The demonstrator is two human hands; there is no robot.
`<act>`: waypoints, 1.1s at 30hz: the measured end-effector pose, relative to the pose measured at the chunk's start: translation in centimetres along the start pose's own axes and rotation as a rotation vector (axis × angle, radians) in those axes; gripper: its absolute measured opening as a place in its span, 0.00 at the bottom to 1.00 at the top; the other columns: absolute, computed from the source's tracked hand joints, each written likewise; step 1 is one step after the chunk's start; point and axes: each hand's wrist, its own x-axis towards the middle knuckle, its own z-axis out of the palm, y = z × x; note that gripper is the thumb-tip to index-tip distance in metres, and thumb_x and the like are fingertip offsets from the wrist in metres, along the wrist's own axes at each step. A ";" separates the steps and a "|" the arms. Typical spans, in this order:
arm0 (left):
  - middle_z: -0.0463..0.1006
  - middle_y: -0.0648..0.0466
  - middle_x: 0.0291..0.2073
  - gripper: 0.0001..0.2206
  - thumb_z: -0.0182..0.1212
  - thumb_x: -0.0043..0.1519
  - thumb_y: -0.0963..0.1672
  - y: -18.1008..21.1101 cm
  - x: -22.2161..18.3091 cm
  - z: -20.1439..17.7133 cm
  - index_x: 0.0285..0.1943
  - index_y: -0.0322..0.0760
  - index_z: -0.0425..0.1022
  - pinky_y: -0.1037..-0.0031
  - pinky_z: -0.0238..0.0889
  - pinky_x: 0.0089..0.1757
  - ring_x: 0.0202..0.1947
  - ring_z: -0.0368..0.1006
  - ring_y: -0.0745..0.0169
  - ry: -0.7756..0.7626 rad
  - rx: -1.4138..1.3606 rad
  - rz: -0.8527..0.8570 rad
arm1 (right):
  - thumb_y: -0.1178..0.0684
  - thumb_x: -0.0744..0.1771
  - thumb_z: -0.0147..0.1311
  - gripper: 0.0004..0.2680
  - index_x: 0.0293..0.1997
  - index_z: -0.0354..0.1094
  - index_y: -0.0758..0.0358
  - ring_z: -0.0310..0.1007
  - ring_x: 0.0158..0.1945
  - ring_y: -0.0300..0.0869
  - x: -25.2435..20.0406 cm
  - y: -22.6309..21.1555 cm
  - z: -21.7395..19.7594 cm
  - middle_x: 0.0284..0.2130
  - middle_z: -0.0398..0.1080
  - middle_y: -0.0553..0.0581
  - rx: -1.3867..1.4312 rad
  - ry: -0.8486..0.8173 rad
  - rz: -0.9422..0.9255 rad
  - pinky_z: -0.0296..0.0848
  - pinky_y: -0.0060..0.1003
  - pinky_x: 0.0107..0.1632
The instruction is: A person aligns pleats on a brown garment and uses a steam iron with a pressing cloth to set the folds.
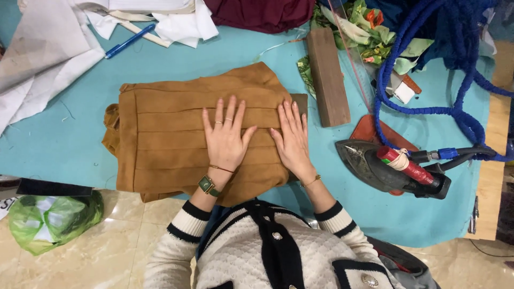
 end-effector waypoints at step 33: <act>0.50 0.54 0.79 0.29 0.48 0.71 0.56 4.2 1.5 3.0 0.79 0.46 0.55 0.41 0.27 0.69 0.78 0.40 0.52 -0.031 -0.060 0.147 | 0.53 0.74 0.42 0.17 0.75 0.56 0.53 0.47 0.77 0.49 0.9 3.7 -0.7 0.73 0.54 0.54 0.221 0.166 -0.139 0.42 0.51 0.75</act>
